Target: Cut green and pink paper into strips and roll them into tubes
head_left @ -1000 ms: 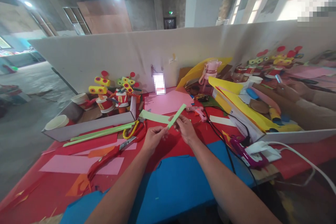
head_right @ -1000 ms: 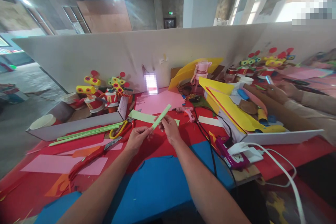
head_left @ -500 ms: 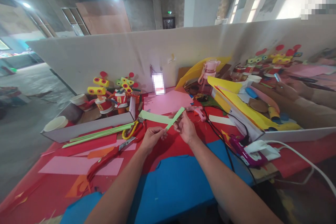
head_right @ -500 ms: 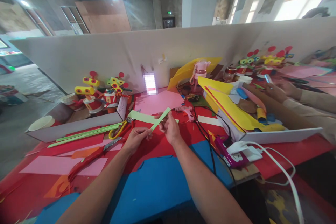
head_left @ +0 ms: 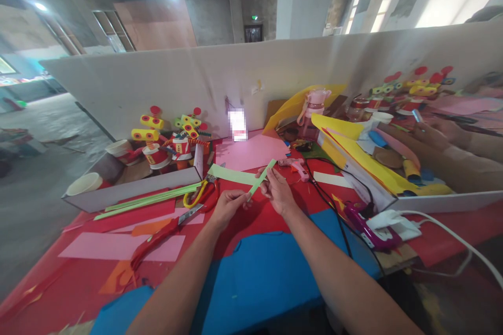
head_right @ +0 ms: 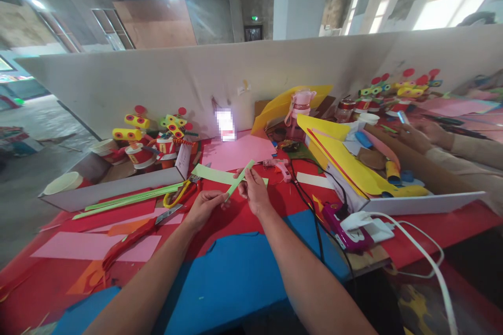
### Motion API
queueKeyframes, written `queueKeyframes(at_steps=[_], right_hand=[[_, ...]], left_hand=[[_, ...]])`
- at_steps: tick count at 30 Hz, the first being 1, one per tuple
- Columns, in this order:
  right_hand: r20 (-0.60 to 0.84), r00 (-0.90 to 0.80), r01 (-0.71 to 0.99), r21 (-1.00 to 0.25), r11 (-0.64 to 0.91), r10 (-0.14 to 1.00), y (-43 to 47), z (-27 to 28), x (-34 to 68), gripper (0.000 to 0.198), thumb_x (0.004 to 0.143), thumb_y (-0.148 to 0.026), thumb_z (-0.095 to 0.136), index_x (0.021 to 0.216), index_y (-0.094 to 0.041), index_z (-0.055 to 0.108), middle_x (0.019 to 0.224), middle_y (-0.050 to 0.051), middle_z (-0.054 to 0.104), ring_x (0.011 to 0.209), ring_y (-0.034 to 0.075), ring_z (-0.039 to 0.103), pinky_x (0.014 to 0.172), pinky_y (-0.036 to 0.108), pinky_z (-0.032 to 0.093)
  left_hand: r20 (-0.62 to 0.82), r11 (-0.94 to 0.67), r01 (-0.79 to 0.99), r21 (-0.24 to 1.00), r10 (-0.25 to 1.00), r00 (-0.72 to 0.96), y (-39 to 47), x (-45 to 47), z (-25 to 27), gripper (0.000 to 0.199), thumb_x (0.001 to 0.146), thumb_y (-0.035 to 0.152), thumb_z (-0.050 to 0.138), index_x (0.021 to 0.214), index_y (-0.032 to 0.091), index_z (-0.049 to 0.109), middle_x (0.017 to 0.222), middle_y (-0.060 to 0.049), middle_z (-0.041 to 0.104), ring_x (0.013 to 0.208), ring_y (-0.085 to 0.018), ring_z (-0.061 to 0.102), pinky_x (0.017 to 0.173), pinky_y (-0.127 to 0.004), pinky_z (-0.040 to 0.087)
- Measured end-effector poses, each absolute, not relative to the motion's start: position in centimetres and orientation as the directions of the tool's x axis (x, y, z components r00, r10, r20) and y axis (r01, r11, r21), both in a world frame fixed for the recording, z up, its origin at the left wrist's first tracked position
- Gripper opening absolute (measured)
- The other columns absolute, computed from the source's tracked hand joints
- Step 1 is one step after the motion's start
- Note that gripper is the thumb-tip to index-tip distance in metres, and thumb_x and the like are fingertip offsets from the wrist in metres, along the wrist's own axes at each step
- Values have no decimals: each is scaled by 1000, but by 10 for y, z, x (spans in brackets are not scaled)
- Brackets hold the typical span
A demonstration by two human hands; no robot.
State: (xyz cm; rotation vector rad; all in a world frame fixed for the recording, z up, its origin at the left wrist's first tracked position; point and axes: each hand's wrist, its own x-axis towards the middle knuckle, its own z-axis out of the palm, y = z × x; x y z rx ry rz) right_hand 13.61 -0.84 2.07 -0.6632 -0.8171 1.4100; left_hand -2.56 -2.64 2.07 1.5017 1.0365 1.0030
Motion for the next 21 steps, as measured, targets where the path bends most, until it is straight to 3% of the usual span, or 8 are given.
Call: queueKeyframes(at_steps=[6,10,13,21], right_hand=[[173,10,-489,-858,155,985,-11,23,136,39,79,-58,61,83,-20,58,77,-1,63,42,3,39,33,16,23],[230,13,-413,-885,214,973,-16,29,135,39,82,-58,57,82,-20,60,66,-2,58,42,5,37,35,17,24],[252,15,-374,-896,239,968,-18,30,134,38,84,-57,56,83,-20,61,59,-3,53,42,5,36,36,17,25],[267,12,-363,-897,253,964,-18,30,134,34,86,-53,55,85,-20,60,63,-3,54,44,5,37,37,17,25]], left_hand=[[112,-200,291,936,950,291,-22,-28,14,35,79,45,61,63,14,69,57,-3,62,56,-13,52,57,-24,39],[217,-313,436,844,942,257,-22,-27,13,29,80,41,61,68,16,69,60,1,59,57,-12,47,54,-21,35],[254,-362,446,819,924,285,-24,-26,16,27,82,39,59,69,17,69,61,1,58,59,-12,47,57,-21,36],[244,-366,437,822,919,310,-23,-28,17,26,84,36,56,73,17,70,68,-2,64,65,-14,53,62,-23,40]])
